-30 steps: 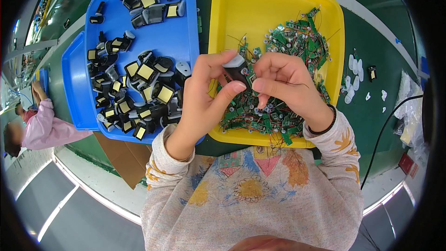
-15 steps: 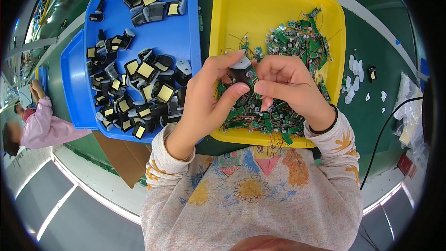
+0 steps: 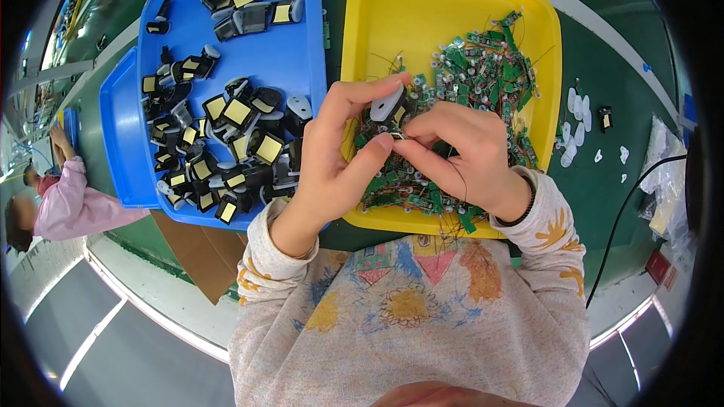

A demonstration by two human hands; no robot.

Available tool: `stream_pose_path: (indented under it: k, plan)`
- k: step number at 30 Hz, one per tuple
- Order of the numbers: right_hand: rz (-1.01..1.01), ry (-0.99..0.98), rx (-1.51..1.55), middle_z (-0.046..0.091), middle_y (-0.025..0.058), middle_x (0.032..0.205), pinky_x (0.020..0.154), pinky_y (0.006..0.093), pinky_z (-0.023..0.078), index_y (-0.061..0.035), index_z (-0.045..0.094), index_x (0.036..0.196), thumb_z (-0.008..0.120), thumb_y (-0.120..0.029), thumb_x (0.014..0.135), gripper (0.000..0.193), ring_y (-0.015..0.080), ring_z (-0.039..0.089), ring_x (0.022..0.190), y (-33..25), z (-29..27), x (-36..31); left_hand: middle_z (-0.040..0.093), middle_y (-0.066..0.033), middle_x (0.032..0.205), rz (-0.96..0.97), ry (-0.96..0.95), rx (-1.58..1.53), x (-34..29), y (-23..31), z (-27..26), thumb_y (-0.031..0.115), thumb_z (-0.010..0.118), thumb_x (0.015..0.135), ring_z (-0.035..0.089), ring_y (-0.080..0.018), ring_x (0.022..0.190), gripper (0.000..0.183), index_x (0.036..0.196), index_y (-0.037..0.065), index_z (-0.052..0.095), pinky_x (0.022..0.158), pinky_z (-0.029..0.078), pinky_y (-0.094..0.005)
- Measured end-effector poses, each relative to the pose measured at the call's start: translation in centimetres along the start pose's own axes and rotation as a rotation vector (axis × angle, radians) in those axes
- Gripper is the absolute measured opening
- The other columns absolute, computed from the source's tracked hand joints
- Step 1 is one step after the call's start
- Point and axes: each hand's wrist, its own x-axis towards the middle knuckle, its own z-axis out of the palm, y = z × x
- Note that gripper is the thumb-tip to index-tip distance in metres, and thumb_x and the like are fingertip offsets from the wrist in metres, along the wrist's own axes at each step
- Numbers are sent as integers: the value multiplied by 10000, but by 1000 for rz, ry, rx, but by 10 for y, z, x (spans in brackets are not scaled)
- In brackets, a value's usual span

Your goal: The person repeatedly picks up small black plastic housings from a blue bin and green circuit boards from a yellow bin. They insert the circuit boards into the housings by hand and place the assembled units back into the blue bin. The process is continuous and repetitive throughout the clip.

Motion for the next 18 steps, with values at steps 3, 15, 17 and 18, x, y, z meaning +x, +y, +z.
stream_pose_path:
  k: [3, 15, 17, 18]
  plan:
    - [35, 10, 83, 555, 56, 623, 448, 233, 420, -31, 569, 748, 675, -77, 727, 118, 149, 560, 507, 1, 0, 0, 552, -182, 1111, -25, 27, -7, -1, 3, 0, -78, 501, 726, 509, -255, 1098, 393, 1115, -31, 472, 957, 352, -342]
    - [359, -253, 305, 567, 28, 681, 552, 218, 430, -21, 561, 801, 642, -103, 770, 120, 99, 554, 634, -5, -31, 14, 548, -126, 1067, 47, 103, 458, 0, 2, -10, 74, 639, 743, 499, -227, 1022, 344, 1054, 2, 511, 924, 351, -358]
    - [277, -227, 100, 561, 19, 680, 547, 215, 425, -30, 564, 801, 628, -109, 778, 104, 98, 552, 640, -1, -52, 28, 551, -111, 1031, 168, 219, 893, 7, -1, -25, 108, 637, 736, 491, -274, 998, 326, 1028, 22, 520, 911, 343, -384]
    - [286, -206, 13, 565, 19, 687, 561, 209, 423, -30, 570, 798, 620, -131, 787, 113, 94, 546, 644, 8, -64, 36, 552, -103, 1013, 227, 271, 1111, 9, -4, -32, 125, 636, 733, 487, -298, 986, 317, 1014, 32, 525, 905, 339, -398]
